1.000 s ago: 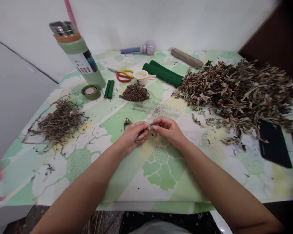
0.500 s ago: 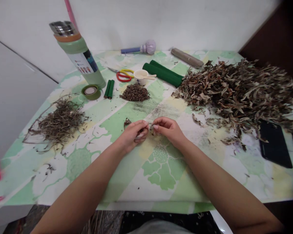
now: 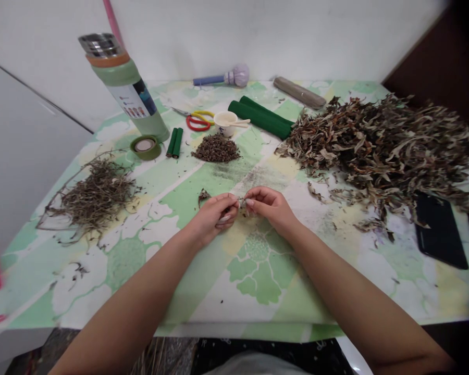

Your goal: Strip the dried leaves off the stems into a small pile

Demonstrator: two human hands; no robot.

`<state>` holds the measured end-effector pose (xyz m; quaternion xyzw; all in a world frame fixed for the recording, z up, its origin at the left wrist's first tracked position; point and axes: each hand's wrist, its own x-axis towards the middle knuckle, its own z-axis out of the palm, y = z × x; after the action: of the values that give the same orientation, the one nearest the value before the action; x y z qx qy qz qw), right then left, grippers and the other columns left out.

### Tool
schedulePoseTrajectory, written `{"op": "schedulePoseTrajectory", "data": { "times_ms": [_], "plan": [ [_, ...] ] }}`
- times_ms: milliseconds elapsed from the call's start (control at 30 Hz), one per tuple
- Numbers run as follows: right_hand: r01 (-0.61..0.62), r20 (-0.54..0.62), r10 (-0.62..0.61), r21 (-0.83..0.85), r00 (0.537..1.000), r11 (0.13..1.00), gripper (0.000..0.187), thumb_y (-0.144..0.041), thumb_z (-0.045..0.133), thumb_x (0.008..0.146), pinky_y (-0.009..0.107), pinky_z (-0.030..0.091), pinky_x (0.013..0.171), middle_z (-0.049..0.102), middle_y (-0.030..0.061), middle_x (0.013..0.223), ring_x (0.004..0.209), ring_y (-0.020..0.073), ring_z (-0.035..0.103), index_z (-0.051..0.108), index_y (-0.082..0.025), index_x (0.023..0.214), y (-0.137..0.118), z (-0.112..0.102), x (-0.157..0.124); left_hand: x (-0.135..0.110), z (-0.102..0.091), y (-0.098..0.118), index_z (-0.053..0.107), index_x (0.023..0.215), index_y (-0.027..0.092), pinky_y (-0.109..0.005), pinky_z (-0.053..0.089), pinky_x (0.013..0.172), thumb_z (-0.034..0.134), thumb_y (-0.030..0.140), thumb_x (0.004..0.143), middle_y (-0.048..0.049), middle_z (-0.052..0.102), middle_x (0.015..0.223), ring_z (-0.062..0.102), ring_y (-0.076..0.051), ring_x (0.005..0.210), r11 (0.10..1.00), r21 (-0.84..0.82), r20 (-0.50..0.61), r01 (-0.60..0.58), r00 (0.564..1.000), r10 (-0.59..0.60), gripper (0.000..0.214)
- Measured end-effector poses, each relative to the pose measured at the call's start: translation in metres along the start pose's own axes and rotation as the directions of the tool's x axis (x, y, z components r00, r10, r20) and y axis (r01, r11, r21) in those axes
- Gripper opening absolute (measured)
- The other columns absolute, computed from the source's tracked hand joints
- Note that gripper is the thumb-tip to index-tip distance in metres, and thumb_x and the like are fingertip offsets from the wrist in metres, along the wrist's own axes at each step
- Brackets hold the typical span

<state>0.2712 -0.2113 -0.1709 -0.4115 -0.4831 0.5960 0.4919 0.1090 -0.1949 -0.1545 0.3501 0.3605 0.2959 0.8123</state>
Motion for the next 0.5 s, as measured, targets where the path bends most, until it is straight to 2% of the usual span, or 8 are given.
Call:
{"op": "schedulePoseTrajectory", "data": {
  "times_ms": [500],
  "plan": [
    [0.0,0.008,0.0,0.008,1.0,1.0,0.02,-0.029,0.07,0.069,0.023,0.04,0.053,0.059,-0.002,0.064,0.053,0.0073,0.052,0.059,-0.016,0.08,0.0024,-0.0016,0.0005,0.0009,0.0009,-0.0009,0.049,0.066,0.015,-0.016,0.012,0.034,0.048,0.022,0.084,0.0074,0.033,0.039,0.019,-0.003,0.031,1.0,0.017,0.006,-0.001,1.0,0.0,0.019]
  ]
}}
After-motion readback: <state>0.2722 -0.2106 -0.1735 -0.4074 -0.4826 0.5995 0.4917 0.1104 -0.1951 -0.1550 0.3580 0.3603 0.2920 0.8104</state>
